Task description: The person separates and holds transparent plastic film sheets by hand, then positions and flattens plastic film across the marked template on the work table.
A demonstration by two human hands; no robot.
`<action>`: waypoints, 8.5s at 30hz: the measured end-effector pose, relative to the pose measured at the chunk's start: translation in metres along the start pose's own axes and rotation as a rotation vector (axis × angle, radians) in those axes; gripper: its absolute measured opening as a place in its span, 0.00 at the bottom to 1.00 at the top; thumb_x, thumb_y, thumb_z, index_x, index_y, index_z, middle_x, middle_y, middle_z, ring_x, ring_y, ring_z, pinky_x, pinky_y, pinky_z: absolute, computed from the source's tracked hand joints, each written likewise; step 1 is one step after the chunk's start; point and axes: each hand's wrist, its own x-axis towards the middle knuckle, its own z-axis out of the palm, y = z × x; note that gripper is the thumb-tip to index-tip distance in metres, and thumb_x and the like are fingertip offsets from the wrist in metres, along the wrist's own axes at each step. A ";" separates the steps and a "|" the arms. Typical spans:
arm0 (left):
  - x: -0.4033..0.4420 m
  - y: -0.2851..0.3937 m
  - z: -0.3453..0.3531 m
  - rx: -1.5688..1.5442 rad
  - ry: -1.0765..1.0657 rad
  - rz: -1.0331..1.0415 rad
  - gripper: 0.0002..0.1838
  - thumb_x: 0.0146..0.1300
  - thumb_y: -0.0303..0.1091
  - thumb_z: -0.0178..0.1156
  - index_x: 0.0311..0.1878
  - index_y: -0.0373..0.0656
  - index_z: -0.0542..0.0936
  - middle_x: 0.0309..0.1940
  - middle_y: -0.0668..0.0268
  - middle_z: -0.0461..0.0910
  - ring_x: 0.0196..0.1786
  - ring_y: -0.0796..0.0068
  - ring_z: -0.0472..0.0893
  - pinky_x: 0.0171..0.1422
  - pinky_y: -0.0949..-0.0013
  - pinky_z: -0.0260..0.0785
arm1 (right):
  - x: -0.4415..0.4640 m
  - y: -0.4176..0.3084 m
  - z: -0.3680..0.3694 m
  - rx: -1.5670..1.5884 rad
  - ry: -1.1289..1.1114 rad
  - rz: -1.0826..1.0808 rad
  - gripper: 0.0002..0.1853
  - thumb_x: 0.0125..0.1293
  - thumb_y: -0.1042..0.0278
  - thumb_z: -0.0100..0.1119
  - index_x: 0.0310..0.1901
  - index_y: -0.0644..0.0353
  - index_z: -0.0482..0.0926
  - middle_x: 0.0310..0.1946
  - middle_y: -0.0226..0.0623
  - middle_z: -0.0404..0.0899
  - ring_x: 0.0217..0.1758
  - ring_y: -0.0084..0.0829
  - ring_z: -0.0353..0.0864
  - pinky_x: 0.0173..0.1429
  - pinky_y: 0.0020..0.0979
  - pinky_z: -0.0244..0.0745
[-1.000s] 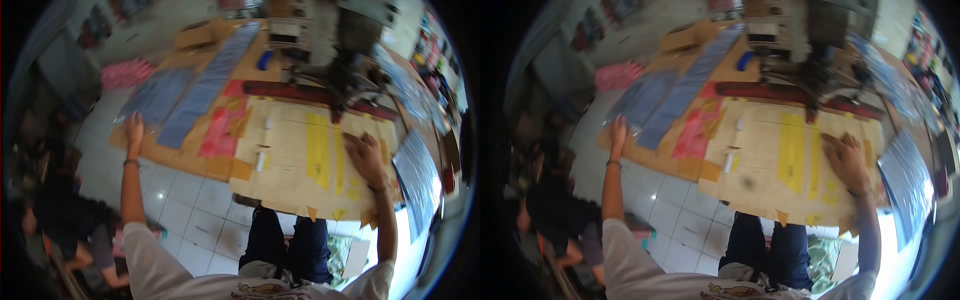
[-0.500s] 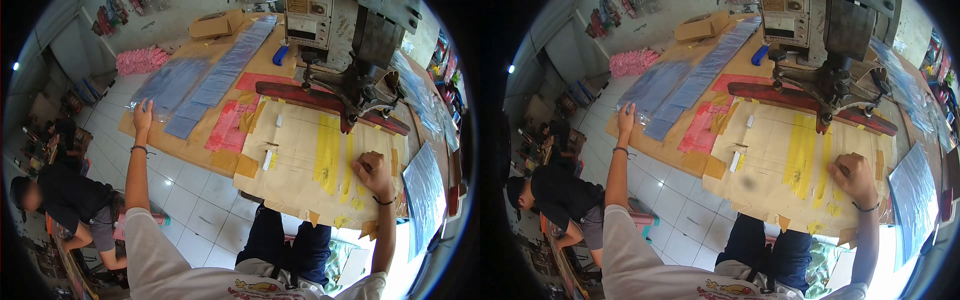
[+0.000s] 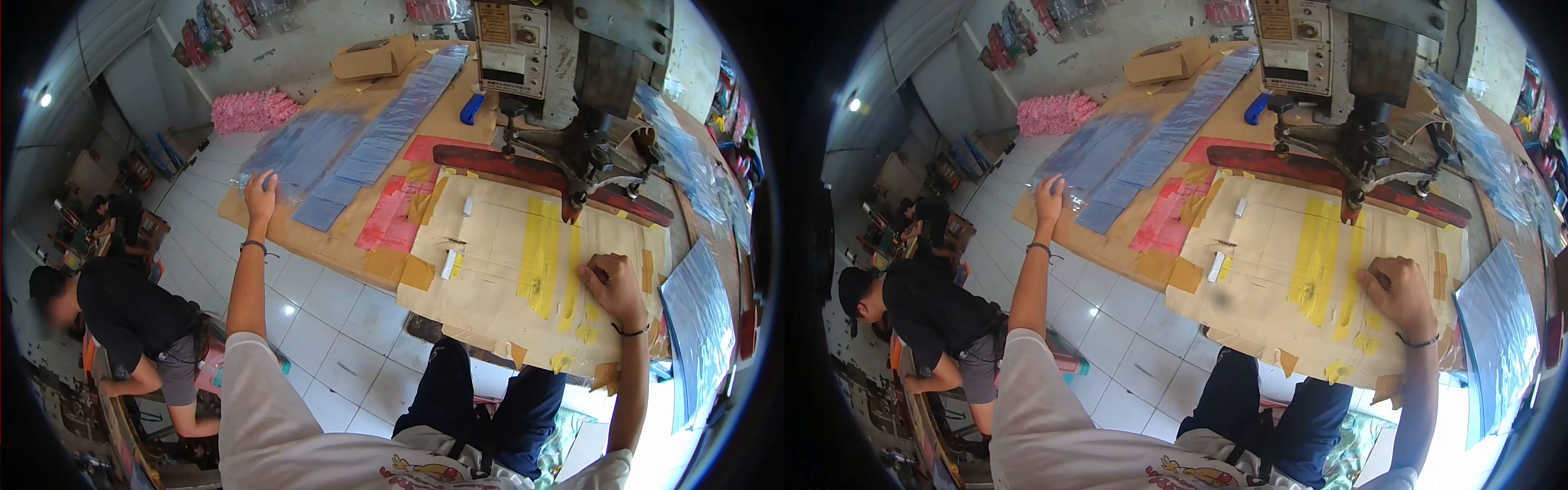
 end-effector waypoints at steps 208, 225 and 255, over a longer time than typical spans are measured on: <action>-0.338 0.369 -0.140 -1.675 -1.363 -0.260 0.31 0.74 0.51 0.44 0.70 0.38 0.60 0.52 0.44 0.79 0.44 0.54 0.87 0.34 0.62 0.84 | -0.152 -0.076 -0.022 0.314 -0.041 0.407 0.23 0.58 0.74 0.71 0.56 0.63 0.78 0.60 0.42 0.75 0.53 0.34 0.79 0.48 0.31 0.79; -0.315 0.366 -0.127 -1.474 -1.336 -0.357 0.31 0.72 0.30 0.54 0.75 0.38 0.55 0.44 0.44 0.82 0.34 0.58 0.87 0.30 0.60 0.84 | -0.228 -0.056 0.029 0.734 0.698 0.629 0.04 0.73 0.72 0.56 0.46 0.58 0.72 0.33 0.30 0.77 0.17 0.09 0.63 0.14 0.15 0.55; -0.222 0.416 -0.010 -0.144 -0.694 0.750 0.45 0.73 0.61 0.44 0.73 0.24 0.58 0.76 0.42 0.55 0.80 0.53 0.55 0.84 0.61 0.44 | -0.064 0.011 0.004 0.262 0.226 0.451 0.16 0.67 0.67 0.56 0.53 0.65 0.82 0.33 0.39 0.87 0.20 0.28 0.84 0.26 0.30 0.76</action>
